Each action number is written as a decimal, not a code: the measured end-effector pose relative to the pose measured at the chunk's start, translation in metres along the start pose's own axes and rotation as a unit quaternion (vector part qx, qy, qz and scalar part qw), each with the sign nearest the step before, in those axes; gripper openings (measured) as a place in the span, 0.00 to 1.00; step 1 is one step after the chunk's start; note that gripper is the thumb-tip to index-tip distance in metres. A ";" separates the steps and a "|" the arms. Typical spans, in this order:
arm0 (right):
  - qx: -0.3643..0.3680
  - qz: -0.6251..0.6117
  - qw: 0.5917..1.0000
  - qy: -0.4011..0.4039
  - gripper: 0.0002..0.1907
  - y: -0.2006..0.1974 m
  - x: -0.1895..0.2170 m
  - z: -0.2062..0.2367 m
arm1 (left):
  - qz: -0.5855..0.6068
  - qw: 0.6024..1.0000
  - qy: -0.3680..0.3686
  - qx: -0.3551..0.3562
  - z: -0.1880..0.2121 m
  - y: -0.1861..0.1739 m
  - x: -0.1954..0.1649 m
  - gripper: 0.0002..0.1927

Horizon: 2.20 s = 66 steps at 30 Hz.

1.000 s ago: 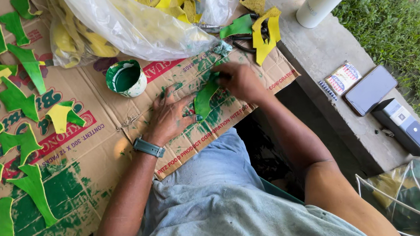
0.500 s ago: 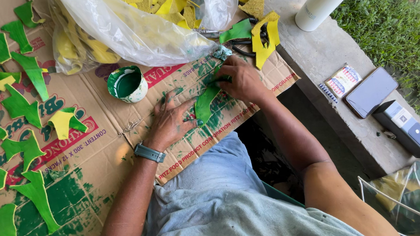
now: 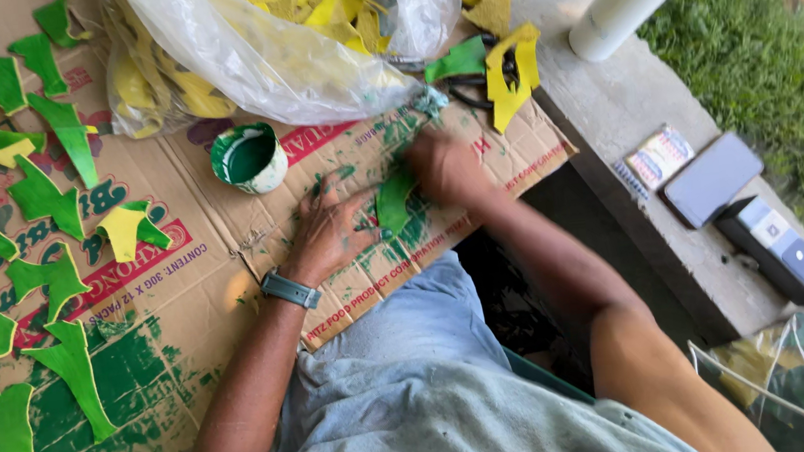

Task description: The person paints yellow foam cutouts green using a small cloth. They repeatedly dip the cloth into a green paint container and rub it onto each cutout, then place the painted pieces on a cardboard surface.

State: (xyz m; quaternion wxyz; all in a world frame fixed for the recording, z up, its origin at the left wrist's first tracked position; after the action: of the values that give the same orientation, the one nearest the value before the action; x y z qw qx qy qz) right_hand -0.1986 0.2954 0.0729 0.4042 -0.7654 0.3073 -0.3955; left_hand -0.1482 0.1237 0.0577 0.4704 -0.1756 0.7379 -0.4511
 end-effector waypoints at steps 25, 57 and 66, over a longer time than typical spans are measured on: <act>0.070 -0.121 0.977 -0.161 0.06 0.011 0.055 0.016 | -0.014 0.996 0.035 -0.078 0.004 0.006 0.009 0.54; 0.096 -0.133 0.976 -0.141 0.13 0.011 0.064 0.046 | 0.001 1.000 0.026 -0.012 0.002 0.009 0.018 0.27; 0.086 -0.130 0.968 -0.195 0.13 0.011 0.052 0.038 | -0.022 0.998 0.039 -0.039 0.000 0.004 0.017 0.26</act>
State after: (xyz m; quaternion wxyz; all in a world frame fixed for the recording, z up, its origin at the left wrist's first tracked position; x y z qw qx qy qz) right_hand -0.1424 0.2633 0.0686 0.4653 -0.8235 0.0852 -0.3131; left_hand -0.1559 0.1138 0.0455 0.4245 -0.1923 0.7688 -0.4380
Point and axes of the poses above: each hand's wrist, its own z-axis away from the middle knuckle, its own y-axis out of the palm, x = y × z, the point moved 8 cm from there along -z, towards the middle knuckle, and after that the axes turned 6 degrees about y, right-handed, at the moved point
